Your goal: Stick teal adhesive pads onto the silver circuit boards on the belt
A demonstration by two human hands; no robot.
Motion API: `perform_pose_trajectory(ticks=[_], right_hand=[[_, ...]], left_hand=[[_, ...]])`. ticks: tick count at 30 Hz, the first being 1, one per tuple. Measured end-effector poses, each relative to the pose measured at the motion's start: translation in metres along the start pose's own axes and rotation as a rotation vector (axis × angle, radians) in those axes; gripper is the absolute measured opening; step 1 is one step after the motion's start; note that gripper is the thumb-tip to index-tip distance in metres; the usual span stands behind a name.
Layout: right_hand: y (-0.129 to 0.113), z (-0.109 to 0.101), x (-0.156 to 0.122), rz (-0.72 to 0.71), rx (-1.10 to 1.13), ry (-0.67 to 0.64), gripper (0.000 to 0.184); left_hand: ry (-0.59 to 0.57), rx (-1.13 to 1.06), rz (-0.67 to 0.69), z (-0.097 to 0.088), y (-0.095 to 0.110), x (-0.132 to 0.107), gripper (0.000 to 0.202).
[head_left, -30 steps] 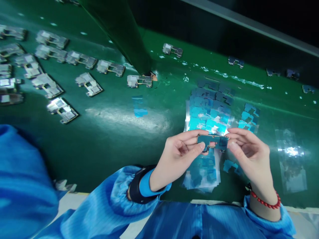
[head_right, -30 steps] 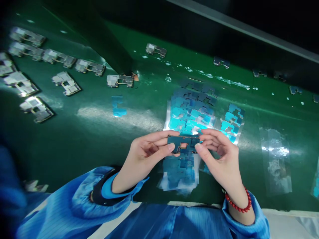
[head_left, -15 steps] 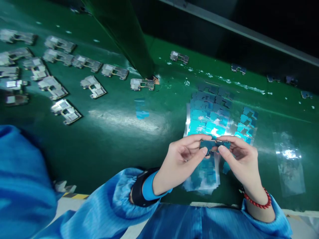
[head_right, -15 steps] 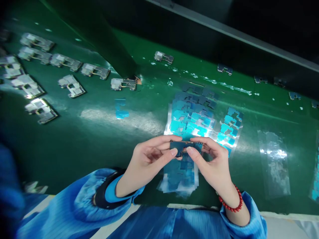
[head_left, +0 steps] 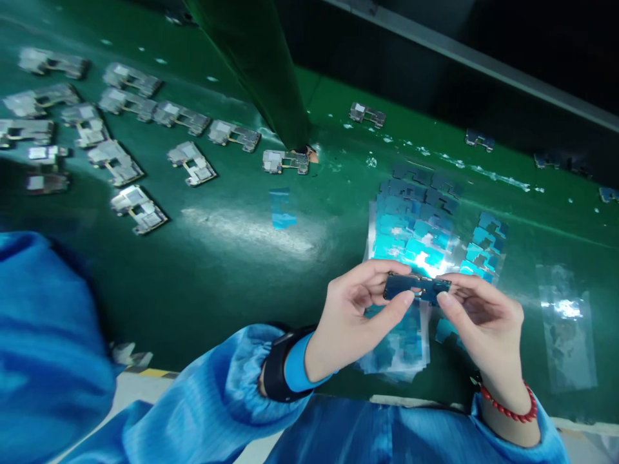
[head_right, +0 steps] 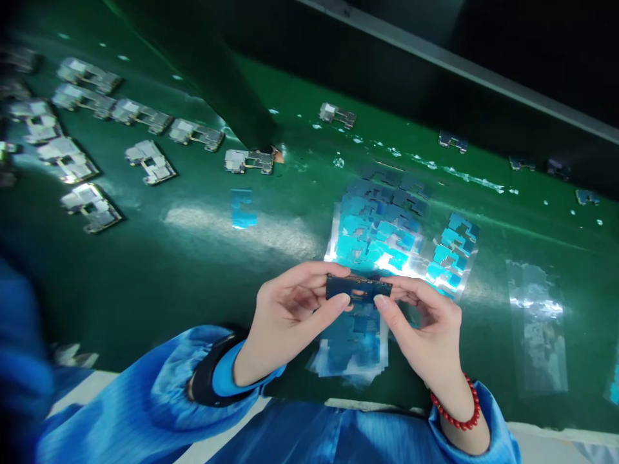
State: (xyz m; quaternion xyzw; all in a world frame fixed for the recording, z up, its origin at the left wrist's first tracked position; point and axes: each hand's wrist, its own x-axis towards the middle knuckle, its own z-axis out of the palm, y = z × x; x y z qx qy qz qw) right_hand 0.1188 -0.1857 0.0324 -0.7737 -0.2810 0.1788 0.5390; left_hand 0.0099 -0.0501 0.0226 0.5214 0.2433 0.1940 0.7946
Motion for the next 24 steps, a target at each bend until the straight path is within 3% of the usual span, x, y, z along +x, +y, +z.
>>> perform_pose_trajectory(ticks=[3, 17, 20, 24], right_hand=[[0.001, 0.003, -0.003, -0.039, -0.044, 0.003, 0.02], [0.005, 0.005, -0.003, -0.066, -0.089, 0.03, 0.011], [0.008, 0.004, 0.0, -0.034, -0.091, 0.045, 0.006], [0.011, -0.001, 0.01, 0.031, -0.049, -0.021, 0.011]], left_hand=[[0.078, 0.061, 0.048, 0.002, -0.002, -0.002, 0.018], [0.161, 0.113, 0.009, 0.005, -0.008, -0.001, 0.014], [0.117, 0.147, -0.043, 0.004, -0.007, 0.005, 0.022], [-0.044, 0.16, -0.206, -0.002, -0.005, 0.012, 0.01]])
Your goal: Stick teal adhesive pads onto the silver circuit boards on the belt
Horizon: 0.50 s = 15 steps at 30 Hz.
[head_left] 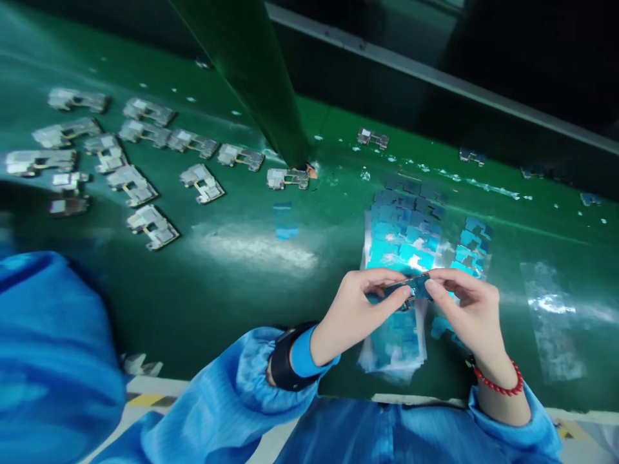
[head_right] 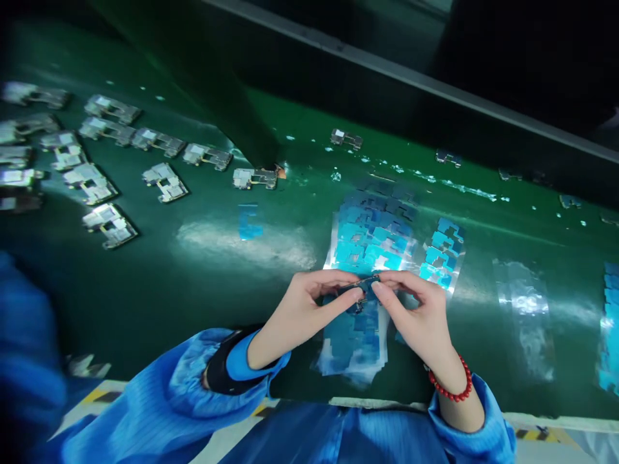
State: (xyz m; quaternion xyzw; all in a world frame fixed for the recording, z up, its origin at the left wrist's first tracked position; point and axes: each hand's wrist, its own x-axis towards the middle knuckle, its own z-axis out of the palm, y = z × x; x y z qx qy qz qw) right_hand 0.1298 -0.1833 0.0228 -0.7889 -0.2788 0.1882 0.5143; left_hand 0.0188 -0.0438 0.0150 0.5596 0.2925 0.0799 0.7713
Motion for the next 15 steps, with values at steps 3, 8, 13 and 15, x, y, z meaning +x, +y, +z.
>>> perform_pose_trajectory(ticks=[3, 8, 13, 15], right_hand=[[0.003, -0.001, 0.005, 0.051, 0.124, -0.008, 0.023], [0.011, 0.016, 0.004, 0.113, 0.282, -0.129, 0.027], [0.015, 0.017, 0.004, 0.132, 0.267, -0.162, 0.027], [0.016, 0.011, 0.005, 0.135, 0.248, -0.149, 0.028]], left_hand=[[-0.01, -0.169, -0.093, -0.002, -0.001, 0.002, 0.013], [0.045, -0.57, -0.104, 0.004, -0.009, 0.004, 0.02], [0.022, -0.51, -0.067, 0.01, -0.016, 0.002, 0.026], [0.003, -0.422, -0.078, 0.01, -0.015, 0.002, 0.027]])
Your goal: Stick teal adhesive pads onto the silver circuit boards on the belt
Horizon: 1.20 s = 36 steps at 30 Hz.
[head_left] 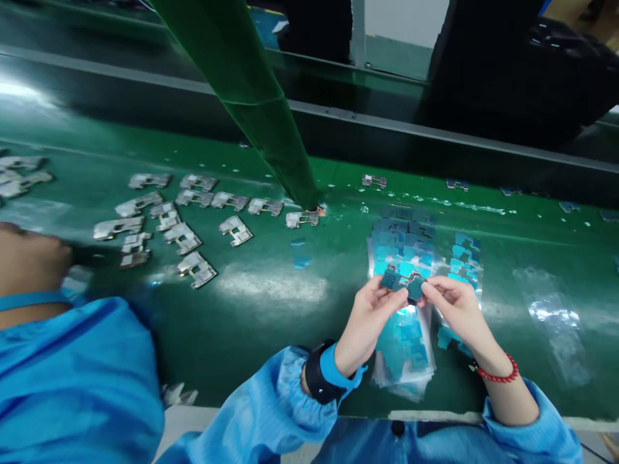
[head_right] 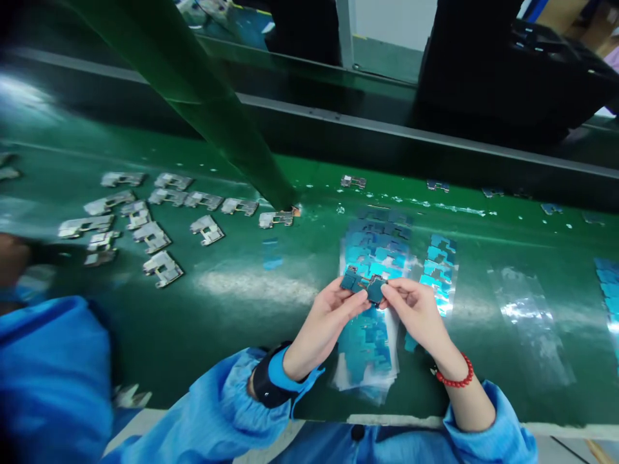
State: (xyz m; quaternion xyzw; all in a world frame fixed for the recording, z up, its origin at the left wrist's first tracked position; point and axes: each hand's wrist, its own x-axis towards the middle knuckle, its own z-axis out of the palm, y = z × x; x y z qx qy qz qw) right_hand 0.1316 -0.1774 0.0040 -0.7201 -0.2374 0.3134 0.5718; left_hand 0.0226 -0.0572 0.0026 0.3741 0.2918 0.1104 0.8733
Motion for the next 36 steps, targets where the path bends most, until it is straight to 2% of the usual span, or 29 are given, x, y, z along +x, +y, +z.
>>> perform_pose_trajectory(ticks=[7, 22, 28, 32, 34, 36], right_hand=[[-0.001, -0.011, 0.001, -0.036, -0.05, 0.027, 0.031], [-0.004, -0.013, -0.002, -0.071, -0.096, 0.065, 0.033], [-0.001, -0.008, 0.001, -0.045, -0.082, 0.106, 0.028], [0.0, -0.007, -0.001, -0.035, -0.071, 0.118, 0.032], [0.0, -0.012, 0.006, -0.027, -0.075, 0.123, 0.036], [-0.002, -0.022, 0.025, -0.015, -0.086, 0.147, 0.04]], left_hand=[[-0.011, 0.122, 0.054, 0.001, 0.002, 0.002, 0.024], [0.02, 0.144, -0.003, 0.0, -0.002, 0.004, 0.029], [0.039, 0.142, -0.003, 0.001, -0.006, 0.003, 0.041], [0.039, 0.137, 0.009, 0.001, -0.007, 0.005, 0.046], [0.023, 0.122, 0.03, 0.002, -0.006, 0.005, 0.041], [-0.006, 0.1, 0.053, 0.002, -0.004, 0.006, 0.036]])
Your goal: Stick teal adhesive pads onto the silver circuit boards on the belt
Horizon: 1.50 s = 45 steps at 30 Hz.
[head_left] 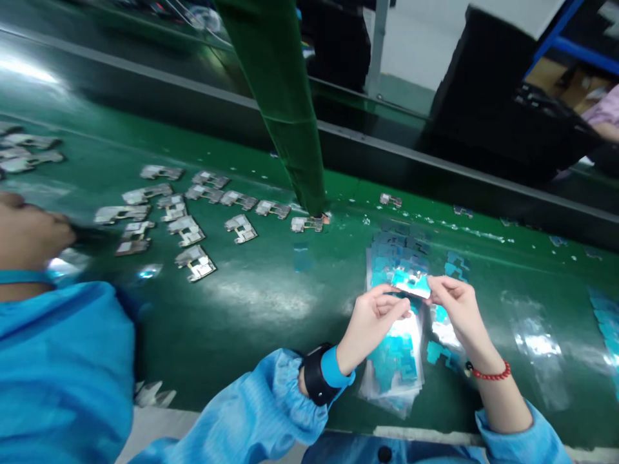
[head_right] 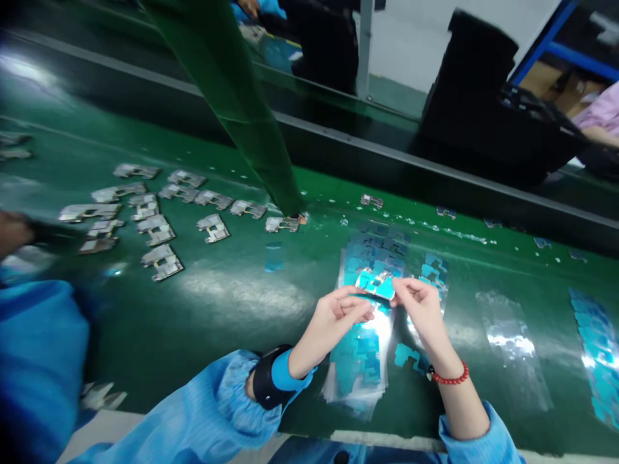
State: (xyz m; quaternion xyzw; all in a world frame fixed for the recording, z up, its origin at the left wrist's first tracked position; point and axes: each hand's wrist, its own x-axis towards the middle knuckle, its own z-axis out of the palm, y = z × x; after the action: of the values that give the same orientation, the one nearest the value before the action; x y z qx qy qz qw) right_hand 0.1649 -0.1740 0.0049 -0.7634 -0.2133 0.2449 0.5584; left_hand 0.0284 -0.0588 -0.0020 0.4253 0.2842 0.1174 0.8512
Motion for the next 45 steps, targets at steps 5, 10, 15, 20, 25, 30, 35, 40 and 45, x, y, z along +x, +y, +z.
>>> perform_pose_trajectory(ticks=[5, 10, 15, 20, 25, 30, 35, 40, 45], right_hand=[[-0.007, -0.014, 0.103, 0.045, -0.11, 0.108, 0.033], [-0.015, -0.019, 0.178, 0.004, -0.357, 0.15, 0.033], [-0.017, 0.007, 0.205, -0.205, -0.629, 0.1, 0.032], [-0.009, 0.042, 0.23, -0.394, -0.785, 0.016, 0.033], [-0.018, 0.032, 0.221, -0.535, -0.826, -0.002, 0.032], [-0.026, 0.027, 0.131, -0.747, -0.775, -0.078, 0.029], [-0.011, 0.031, 0.024, -0.865, -0.707, -0.139, 0.033], [0.016, 0.0, -0.028, -0.726, -0.585, 0.12, 0.037], [0.049, -0.012, -0.111, -0.564, -0.513, 0.216, 0.029]], left_hand=[[-0.049, -0.036, 0.058, -0.004, 0.003, 0.002, 0.032], [-0.004, -0.05, 0.146, -0.014, 0.009, 0.011, 0.019], [0.05, -0.057, 0.207, -0.021, 0.016, 0.017, 0.015], [0.076, -0.035, 0.216, -0.03, 0.015, 0.024, 0.017], [0.087, -0.044, 0.196, -0.038, 0.016, 0.034, 0.02], [-0.014, -0.079, 0.128, -0.036, 0.026, 0.033, 0.038], [-0.208, 0.042, 0.089, -0.033, 0.028, 0.024, 0.037], [-0.104, 0.034, 0.196, -0.035, 0.034, 0.038, 0.019], [0.015, -0.024, 0.244, -0.045, 0.043, 0.059, 0.023]])
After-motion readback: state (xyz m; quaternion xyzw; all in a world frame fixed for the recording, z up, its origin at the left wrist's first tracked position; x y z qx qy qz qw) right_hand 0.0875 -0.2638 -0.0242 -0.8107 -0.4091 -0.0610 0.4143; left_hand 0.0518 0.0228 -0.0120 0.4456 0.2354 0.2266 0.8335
